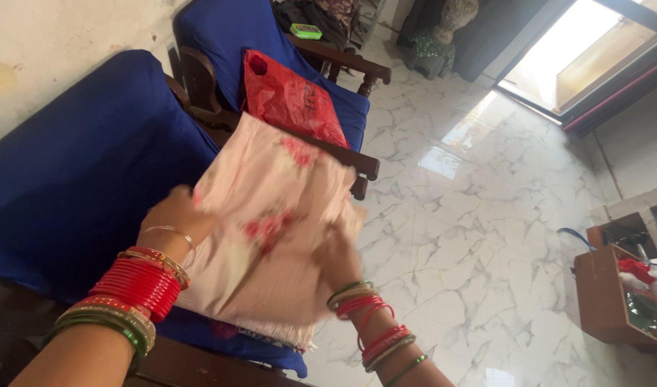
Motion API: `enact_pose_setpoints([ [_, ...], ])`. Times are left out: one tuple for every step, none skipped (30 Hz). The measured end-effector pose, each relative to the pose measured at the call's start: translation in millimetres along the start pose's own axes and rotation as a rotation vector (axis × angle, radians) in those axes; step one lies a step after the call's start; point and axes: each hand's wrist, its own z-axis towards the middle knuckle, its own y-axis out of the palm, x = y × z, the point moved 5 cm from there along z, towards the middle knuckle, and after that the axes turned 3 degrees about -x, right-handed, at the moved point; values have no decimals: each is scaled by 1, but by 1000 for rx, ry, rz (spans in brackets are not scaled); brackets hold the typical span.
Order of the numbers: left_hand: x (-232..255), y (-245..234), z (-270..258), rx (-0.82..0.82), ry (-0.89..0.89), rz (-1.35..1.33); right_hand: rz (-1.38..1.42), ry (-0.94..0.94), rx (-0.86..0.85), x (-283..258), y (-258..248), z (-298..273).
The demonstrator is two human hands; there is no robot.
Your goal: The person folds a light pink floral sheet and a maroon checkered sheet by hand, aligning edges and smoothing the fabric. Each folded sheet is placed on a wooden chair with a blue cover in a room with marble flooring and floral wallpaper.
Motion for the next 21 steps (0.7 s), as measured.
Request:
enact_pose_setpoints([
  [-5,4,-2,-17,-29,57,-299,59,-109,12,3,-5],
  [-10,11,-4,-33,-59,114,-599,118,-218,24,4,-10],
  [-14,18,-4,-46,-86,171,-597,112,-143,26,1,-11],
  [-12,25,-2,-60,-2,211,-593,107,-69,25,-2,-11],
  [-11,34,-3,-78,80,253,-590,108,3,23,-5,-15],
  [-10,43,-4,-96,162,293,-621,23,64,14,-6,-17],
  [-4,52,-5,-67,249,362,-652,-60,125,3,-6,-18],
  [4,60,-7,-37,337,429,-683,-144,186,-9,-5,-19],
  [12,64,-8,-1,427,494,-701,-249,191,-23,2,-17],
  [16,67,-8,-19,421,500,-718,-354,197,-36,10,-17],
  [22,73,-10,-38,415,506,-735,-457,202,-48,17,-17],
  [28,79,-12,-58,410,511,-727,-469,162,-54,25,-13],
  [31,84,-13,-98,357,524,-718,-480,121,-59,33,-10],
  [34,89,-15,-138,305,537,-709,-491,80,-62,40,-10],
  [37,93,-14,-173,251,549,-774,-431,27,-61,47,-6],
  [39,97,-14,-208,223,557,-837,-370,-26,-58,53,-2],
  [40,101,-14,-241,194,565,-898,-310,-78,-55,59,2],
  [38,103,-13,-273,164,573,-959,-242,-161,-49,64,5],
  [38,106,-11,-292,159,574,-1019,-172,-246,-40,66,5],
  [37,110,-9,-310,154,574,-1079,-100,-330,-31,68,6],
  [35,114,-5,-330,149,575,-1068,-84,-343,-26,69,8],
])
